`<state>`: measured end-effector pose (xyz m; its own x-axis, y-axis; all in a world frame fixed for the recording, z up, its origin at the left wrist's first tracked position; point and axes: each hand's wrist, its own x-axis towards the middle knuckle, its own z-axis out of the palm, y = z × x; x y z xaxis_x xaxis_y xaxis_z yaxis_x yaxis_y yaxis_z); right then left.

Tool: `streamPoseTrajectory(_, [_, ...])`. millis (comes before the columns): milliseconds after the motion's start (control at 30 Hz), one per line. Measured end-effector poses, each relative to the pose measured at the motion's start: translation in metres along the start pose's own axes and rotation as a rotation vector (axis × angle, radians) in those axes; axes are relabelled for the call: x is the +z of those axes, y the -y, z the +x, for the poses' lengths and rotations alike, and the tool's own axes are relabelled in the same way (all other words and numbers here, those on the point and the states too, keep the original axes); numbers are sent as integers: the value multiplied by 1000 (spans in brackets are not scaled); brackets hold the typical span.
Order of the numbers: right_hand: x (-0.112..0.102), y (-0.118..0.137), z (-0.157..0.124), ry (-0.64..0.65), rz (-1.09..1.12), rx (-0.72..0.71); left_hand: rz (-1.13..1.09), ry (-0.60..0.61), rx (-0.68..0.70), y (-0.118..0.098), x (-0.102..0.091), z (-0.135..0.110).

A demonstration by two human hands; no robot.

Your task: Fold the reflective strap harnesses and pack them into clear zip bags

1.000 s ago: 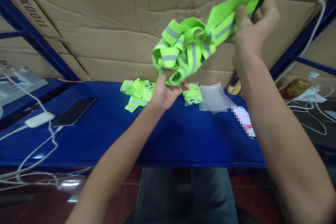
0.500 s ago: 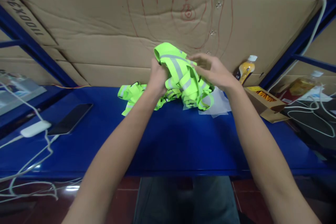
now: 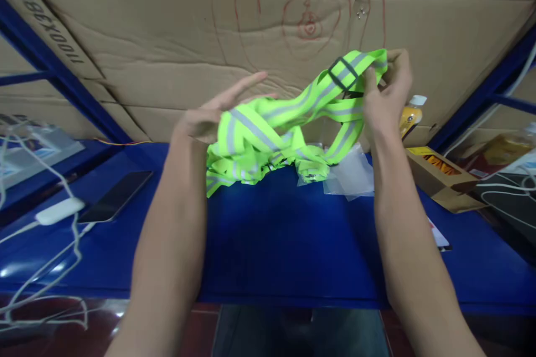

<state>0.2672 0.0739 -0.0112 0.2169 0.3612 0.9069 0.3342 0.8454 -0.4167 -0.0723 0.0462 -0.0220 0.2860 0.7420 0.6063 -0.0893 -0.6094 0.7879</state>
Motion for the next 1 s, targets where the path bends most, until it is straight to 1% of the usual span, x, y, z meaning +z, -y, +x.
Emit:
streamPoseTrajectory(33, [1, 6, -2, 13, -18, -33, -55, 63, -18, -5, -4, 1])
streamPoseTrajectory(67, [4, 14, -6, 22, -43, -66, -104, 89, -27, -8, -4, 3])
streamPoseTrajectory(100, [7, 23, -10, 36, -76, -101, -133, 74, -29, -11, -1, 6])
streamPoseTrajectory(133, [11, 32, -15, 65, -130, -128, -128, 29, -26, -12, 6, 9])
streamPoseTrajectory(167, [16, 42, -21, 78, -181, -153, -94, -20, -37, -13, 17, 13])
streamPoseTrajectory(200, [21, 50, -27, 113, -224, -184, -47, -39, -62, -12, 31, 16])
streamPoseTrajectory(267, [30, 63, -36, 168, -250, -273, 16, 49, -123, -10, 62, 21])
streamPoseTrajectory(333, [35, 70, -39, 240, -203, -326, -7, 70, -142, -9, 89, 23])
streamPoseTrajectory(367, [35, 72, -38, 284, -174, -324, -38, 78, -153, -9, 98, 23])
streamPoseTrajectory(433, [30, 76, -33, 415, -132, -267, -110, 82, -163, -11, 107, 21])
streamPoseTrajectory(533, [18, 80, -22, 621, -40, -116, -186, 40, -176, -14, 102, 21])
streamPoseTrajectory(600, [12, 80, -18, 687, 69, -1, -207, -12, -218, -13, 97, 23])
streamPoseTrajectory(667, [11, 76, -16, 667, 196, 86, -214, -43, -255, -13, 94, 22])
streamPoseTrajectory(733, [12, 69, -16, 589, 275, 117, -216, -34, -253, -13, 92, 19])
streamPoseTrajectory(800, [14, 63, -17, 546, 246, 137, -216, 37, -234, -16, 89, 14])
streamPoseTrajectory(833, [14, 61, -17, 569, 211, 161, -212, 90, -229, -17, 86, 11])
streamPoseTrajectory(933, [6, 60, -17, 774, 170, 314, -160, 243, -263, -22, 71, 4])
streamPoseTrajectory(1000, [-2, 61, -15, 886, 166, 377, -77, 297, -326, -23, 56, 3])
